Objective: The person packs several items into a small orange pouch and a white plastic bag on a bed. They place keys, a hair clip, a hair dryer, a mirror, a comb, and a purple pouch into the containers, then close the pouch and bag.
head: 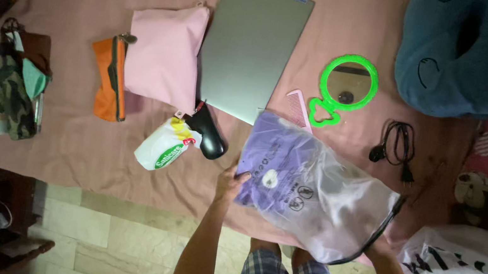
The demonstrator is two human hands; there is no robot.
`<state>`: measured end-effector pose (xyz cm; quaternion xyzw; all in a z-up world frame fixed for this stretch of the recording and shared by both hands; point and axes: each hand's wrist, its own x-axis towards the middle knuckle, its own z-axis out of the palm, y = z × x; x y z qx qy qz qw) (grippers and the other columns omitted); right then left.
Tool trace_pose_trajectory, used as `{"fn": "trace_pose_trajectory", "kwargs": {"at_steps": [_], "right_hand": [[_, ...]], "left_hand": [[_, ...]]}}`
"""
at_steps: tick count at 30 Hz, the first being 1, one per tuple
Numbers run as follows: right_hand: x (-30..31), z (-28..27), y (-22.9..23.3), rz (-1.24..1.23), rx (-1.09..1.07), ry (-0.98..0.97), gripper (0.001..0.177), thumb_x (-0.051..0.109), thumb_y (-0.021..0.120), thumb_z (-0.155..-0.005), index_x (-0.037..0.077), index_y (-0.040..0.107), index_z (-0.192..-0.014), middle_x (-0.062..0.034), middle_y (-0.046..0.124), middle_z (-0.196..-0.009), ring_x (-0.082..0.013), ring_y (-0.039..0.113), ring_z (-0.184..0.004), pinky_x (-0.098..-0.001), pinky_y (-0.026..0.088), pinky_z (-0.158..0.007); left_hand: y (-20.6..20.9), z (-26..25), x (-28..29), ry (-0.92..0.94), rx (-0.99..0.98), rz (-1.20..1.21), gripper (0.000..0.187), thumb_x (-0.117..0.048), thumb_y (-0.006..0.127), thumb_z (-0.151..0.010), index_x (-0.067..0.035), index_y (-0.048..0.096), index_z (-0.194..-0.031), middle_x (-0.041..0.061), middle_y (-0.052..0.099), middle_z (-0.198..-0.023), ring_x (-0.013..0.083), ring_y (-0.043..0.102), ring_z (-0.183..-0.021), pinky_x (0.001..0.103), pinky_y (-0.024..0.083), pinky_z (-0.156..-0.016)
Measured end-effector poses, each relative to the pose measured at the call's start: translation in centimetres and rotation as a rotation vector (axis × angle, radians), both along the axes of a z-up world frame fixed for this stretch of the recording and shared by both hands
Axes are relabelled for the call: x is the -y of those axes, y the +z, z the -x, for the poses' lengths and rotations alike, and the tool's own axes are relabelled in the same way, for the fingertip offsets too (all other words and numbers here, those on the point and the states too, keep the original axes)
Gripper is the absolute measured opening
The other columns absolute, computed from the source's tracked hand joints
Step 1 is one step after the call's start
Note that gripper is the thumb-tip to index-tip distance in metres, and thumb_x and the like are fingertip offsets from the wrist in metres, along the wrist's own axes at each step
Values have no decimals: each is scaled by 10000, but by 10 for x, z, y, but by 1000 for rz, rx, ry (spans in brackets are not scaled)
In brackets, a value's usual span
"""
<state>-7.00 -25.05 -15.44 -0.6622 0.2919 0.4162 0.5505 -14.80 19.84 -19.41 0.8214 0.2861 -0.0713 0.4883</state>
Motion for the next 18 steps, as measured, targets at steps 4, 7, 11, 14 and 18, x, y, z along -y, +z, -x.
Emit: {"fn": "trace_pose_trajectory", "kwargs": {"at_steps": [4,7,11,14,18], "right_hand": [[4,26,17,5,-56,19,452,162,629,-898,31,615,-1330,-131,705,-1284,-247,652,-1208,-385,495,-1092],[-20,26,11,-63,-36,63,450,160,625,-901,30,614,-1331,-133,705,-1286,-246,653,-1210,-385,496,-1093],[-62,10,0,-159,20,88,447,158,619,-905,28,612,-1333,-135,705,-1289,-245,655,-1213,-384,498,-1094],[-77,3,2,-202,37,96,446,157,614,-908,27,611,-1334,-137,705,-1291,-245,656,-1215,-383,500,-1094],[-80,-7,12,-240,39,155,443,155,608,-912,25,610,-1336,-140,705,-1295,-244,658,-1217,-383,502,-1095]], "left_hand": [[39,-15,6,2,-190,-486,435,-335,701,-908,-61,630,-1239,204,705,-1155,402,655,-1090,509,524,-903],[95,-38,53,-109,239,-630,678,-340,756,-817,29,528,-1339,283,596,-1281,460,546,-1200,580,459,-967],[188,-57,161,-349,199,-201,800,-471,751,-906,5,451,-1474,216,610,-1241,365,630,-1094,522,516,-893],[223,-68,216,-514,-24,-9,852,-514,708,-809,-59,421,-1470,194,662,-1186,338,686,-893,487,555,-692],[216,-63,243,-471,157,-270,587,-379,714,-896,-5,522,-1305,247,657,-1137,351,688,-848,476,575,-619]]}}
